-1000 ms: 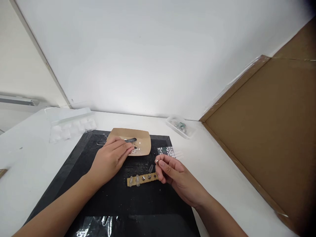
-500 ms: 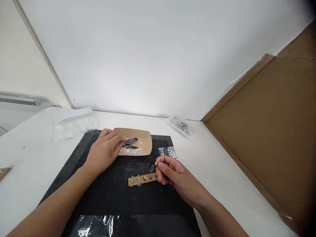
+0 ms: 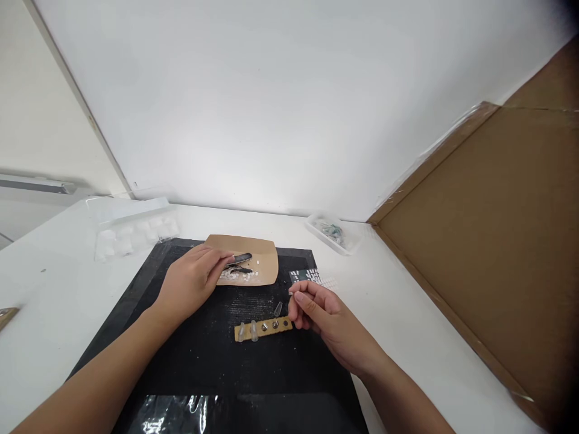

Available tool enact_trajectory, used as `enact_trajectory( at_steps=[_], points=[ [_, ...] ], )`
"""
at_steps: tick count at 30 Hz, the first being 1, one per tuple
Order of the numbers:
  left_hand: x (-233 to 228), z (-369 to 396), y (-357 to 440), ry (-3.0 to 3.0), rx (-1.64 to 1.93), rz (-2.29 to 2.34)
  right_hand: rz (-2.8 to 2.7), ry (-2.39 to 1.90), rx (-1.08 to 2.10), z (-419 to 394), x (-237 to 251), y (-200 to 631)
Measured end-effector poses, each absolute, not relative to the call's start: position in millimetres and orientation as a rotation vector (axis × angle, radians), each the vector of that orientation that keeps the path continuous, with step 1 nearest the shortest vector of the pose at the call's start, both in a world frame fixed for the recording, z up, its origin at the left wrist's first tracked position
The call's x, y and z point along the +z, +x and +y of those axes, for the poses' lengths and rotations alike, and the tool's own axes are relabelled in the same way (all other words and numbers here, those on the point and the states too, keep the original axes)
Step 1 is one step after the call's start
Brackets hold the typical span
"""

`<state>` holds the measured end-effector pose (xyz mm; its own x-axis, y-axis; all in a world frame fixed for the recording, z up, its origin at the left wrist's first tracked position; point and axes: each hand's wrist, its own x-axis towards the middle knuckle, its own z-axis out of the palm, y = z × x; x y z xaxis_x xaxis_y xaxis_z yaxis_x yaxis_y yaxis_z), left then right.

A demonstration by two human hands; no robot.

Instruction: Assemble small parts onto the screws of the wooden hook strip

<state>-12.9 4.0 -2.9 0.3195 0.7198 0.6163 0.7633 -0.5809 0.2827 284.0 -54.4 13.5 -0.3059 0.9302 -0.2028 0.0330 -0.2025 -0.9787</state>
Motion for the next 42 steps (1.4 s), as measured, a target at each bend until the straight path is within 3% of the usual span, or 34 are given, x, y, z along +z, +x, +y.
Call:
enact_trajectory(
  at_steps=[15,23,42],
  points=[
    [9.2,-40.6,31.0,-3.156,-0.986,-0.737,-1.777,-1.448,1.024,-46.0,13.8,305.9],
    [11.8,-41.3,30.0,-3.184,-0.904,-0.734,-1.817,-1.378,1.251,-48.8,11.2,299.7],
    [8.1,-41.0,30.4,-3.168,-0.795,-0.726,-1.897,-1.48,1.302,-43.4,-9.6,296.5]
  ],
)
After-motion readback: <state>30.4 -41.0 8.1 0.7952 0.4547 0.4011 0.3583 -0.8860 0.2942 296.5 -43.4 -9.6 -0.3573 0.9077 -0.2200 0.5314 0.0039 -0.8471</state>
